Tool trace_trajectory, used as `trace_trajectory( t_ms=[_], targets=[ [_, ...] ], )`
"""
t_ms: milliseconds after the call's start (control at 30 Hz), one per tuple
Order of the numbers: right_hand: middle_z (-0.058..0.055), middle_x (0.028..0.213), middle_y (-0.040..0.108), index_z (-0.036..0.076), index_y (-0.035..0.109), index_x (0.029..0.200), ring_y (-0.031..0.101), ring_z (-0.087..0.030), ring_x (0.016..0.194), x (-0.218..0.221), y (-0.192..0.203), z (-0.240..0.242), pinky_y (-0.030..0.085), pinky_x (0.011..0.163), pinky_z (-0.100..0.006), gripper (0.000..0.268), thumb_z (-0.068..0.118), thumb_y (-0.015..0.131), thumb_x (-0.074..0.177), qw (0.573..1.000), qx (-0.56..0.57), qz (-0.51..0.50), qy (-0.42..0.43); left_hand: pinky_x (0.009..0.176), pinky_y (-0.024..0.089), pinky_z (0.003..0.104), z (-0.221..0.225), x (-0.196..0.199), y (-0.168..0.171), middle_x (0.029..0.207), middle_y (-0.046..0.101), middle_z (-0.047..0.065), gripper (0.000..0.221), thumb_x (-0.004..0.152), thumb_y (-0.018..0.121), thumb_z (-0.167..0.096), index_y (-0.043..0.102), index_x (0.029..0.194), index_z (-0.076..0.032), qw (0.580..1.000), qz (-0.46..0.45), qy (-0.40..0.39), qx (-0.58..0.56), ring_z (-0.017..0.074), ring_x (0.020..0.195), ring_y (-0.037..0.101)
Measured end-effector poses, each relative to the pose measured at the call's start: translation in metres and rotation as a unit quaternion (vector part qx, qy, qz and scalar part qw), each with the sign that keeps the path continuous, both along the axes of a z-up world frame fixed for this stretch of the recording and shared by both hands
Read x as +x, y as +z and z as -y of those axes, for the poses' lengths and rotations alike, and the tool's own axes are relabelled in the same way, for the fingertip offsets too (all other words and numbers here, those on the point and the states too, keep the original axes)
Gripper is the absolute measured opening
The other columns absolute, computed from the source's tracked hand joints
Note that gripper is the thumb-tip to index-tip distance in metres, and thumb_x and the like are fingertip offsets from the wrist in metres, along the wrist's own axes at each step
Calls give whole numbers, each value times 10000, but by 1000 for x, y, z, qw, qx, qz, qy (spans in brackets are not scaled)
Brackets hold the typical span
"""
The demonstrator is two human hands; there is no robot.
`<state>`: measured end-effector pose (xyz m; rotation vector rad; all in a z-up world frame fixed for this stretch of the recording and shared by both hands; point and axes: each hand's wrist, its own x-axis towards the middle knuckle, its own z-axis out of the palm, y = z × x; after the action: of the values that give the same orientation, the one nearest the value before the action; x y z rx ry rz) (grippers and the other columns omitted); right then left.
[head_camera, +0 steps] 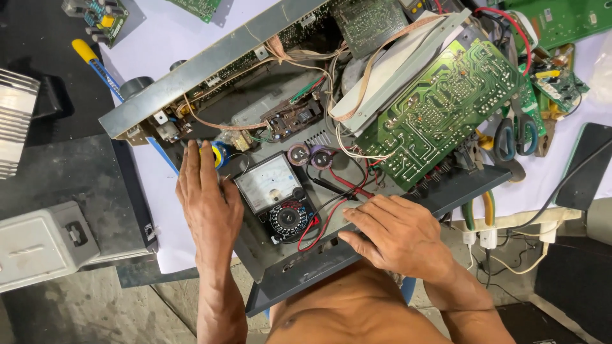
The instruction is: Soldering and cutting wires while repairing an electronic amplifier.
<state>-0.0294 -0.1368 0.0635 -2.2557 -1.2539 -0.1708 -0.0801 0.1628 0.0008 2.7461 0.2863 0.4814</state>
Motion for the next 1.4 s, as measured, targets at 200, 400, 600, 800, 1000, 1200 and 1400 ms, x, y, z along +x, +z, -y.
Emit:
trace_trajectory(
  t_ms=[200,400,600,800,1000,1200,1400],
  targets=[
    [-56,757,654,64,761,984,653,-221,653,-2,0,-3,511,593,-312,235,286,683,983,998,48,14,-33,1088,468,487,37,11,25,1331,644,213,421,922,627,32,671,1338,-11,988,80,-96,-96,393,1312,582],
    [-64,727,644,50,756,926,643,-216,622,1,7,-7,507,578,-304,224,248,673,987,996,74,35,-47,995,546,466,81,59,37,1262,678,179,377,954,719,-149,674,1309,-28,941,61,-269,-196,372,1207,663],
    [-66,714,627,41,748,906,638,-209,609,0,6,-7,503,568,-303,226,232,663,991,993,94,47,-55,937,508,486,117,110,15,1320,602,203,532,1021,671,-314,540,1438,-11,935,2,-304,-183,388,1232,605],
    [-77,771,691,19,747,900,642,-218,652,2,10,-2,470,580,-300,265,239,669,1025,994,63,81,-46,983,452,502,121,121,0,1414,593,139,473,1069,605,-308,524,1472,-73,939,-34,-292,-179,335,1243,541],
    [-69,772,688,25,741,891,617,-203,632,4,10,-2,442,561,-289,268,236,653,1031,994,65,82,-40,918,487,481,102,110,1,1420,630,123,446,1034,678,-202,562,1448,-81,935,-24,-313,-163,340,1257,599],
    [-75,767,705,27,741,879,652,-201,646,5,7,1,458,557,-283,239,205,663,1019,992,99,68,-28,901,495,440,60,76,47,1225,698,126,280,1035,685,-203,659,1262,-41,952,5,-306,-14,311,1095,651],
    [-24,1139,688,166,529,1274,759,-178,913,17,-12,115,692,787,-309,267,79,541,1021,950,262,-152,71,1022,452,485,-23,-4,41,1345,667,73,561,903,672,-517,649,1319,-142,947,-144,-241,154,285,1277,594]
  ],
)
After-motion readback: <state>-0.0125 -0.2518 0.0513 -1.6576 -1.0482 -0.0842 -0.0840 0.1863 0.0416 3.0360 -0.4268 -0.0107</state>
